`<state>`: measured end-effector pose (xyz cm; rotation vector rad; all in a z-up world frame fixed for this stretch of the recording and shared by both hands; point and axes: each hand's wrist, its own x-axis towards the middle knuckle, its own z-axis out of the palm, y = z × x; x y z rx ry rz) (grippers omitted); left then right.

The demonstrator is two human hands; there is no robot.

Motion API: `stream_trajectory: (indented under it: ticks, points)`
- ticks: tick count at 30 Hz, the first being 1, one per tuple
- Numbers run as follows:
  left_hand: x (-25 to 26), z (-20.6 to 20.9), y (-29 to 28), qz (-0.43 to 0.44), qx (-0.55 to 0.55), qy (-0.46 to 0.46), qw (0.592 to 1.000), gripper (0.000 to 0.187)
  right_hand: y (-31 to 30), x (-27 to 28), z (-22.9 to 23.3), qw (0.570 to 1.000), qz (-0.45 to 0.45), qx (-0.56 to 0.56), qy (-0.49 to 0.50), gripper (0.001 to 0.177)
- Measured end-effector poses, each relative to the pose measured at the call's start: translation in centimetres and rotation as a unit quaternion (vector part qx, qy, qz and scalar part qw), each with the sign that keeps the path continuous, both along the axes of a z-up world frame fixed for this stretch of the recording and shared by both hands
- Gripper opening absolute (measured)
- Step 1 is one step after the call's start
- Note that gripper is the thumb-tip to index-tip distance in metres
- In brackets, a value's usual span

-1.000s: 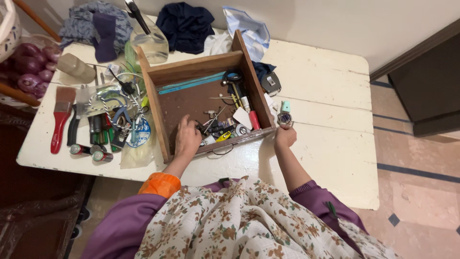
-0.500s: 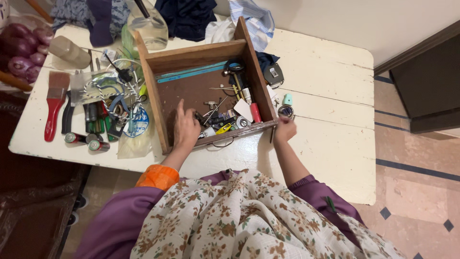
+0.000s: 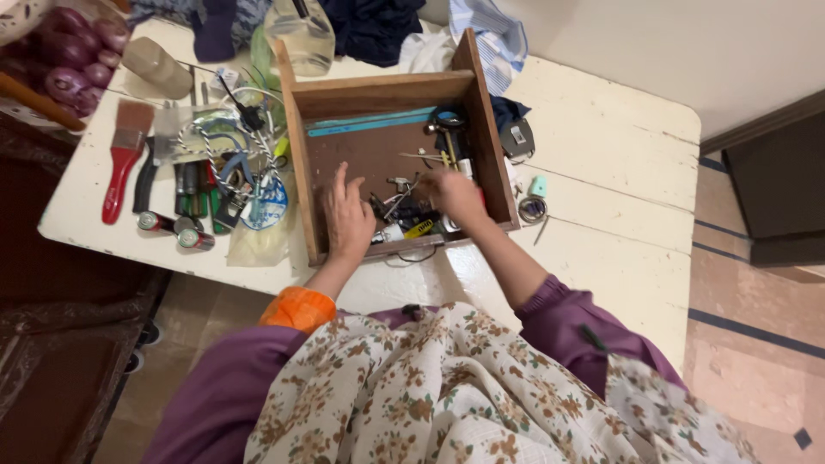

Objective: The person sorts through a cluttered wooden drawer filled with tools and miscellaneous items. They pick up and move various objects such as a hammer, screwdriver, tape, and small hardware pieces, placing them on the table or rearranging them within the drawer.

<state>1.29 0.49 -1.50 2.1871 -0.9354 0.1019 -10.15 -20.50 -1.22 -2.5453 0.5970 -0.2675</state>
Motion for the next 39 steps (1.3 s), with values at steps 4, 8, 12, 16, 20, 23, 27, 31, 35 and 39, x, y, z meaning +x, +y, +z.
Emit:
stream_trajectory:
  ticks: [4,8,12,16,20,23,27,31,35,39]
  points:
    - [0.1,-0.3,0.1,0.02,-0.005,-0.013,1.0,0.038,1.3,3.1,-2.3,0.978,0.159,-0.12,0.062,0.032]
    - [0.1,-0.3,0.1,0.032,-0.004,-0.004,0.999,0.038,2.1,3.7,-4.5,0.972,0.192,-0.131,0.029,0.043]
    - [0.1,-0.2,-0.1,0.026,0.008,-0.005,1.0,0.038,1.8,3.7,-5.7,0.964,0.19,-0.164,0.085,0.031]
    - [0.1,-0.1,-0.1,0.02,0.008,0.0,1.0,0.038,1.9,3.8,-5.2,0.964,0.169,-0.198,0.054,0.028]
    - [0.1,0.1,-0.1,0.019,0.019,-0.002,1.0,0.037,2.1,3.8,-3.7,0.986,0.088,-0.135,-0.045,0.028]
    - [-0.1,0.6,0.0,0.014,0.041,-0.002,0.999,0.035,2.2,3.3,-3.4,0.986,0.0,-0.069,-0.15,0.018]
    - [0.0,0.9,-0.1,0.006,0.043,-0.013,0.999,0.033,1.5,3.5,-4.3,0.95,-0.133,0.14,-0.244,0.015]
    - [0.0,0.7,-0.2,-0.005,0.039,-0.006,0.999,0.029,0.5,3.6,-3.9,0.739,-0.181,0.575,-0.3,0.021]
    - [0.0,-0.4,-0.1,-0.012,0.031,0.002,0.999,0.026,1.7,2.8,-0.2,0.698,-0.179,0.635,-0.278,0.021]
    - [0.5,-2.6,-0.4,-0.015,0.045,0.016,0.999,0.024,0.3,1.6,2.0,0.761,-0.194,0.546,-0.292,0.014]
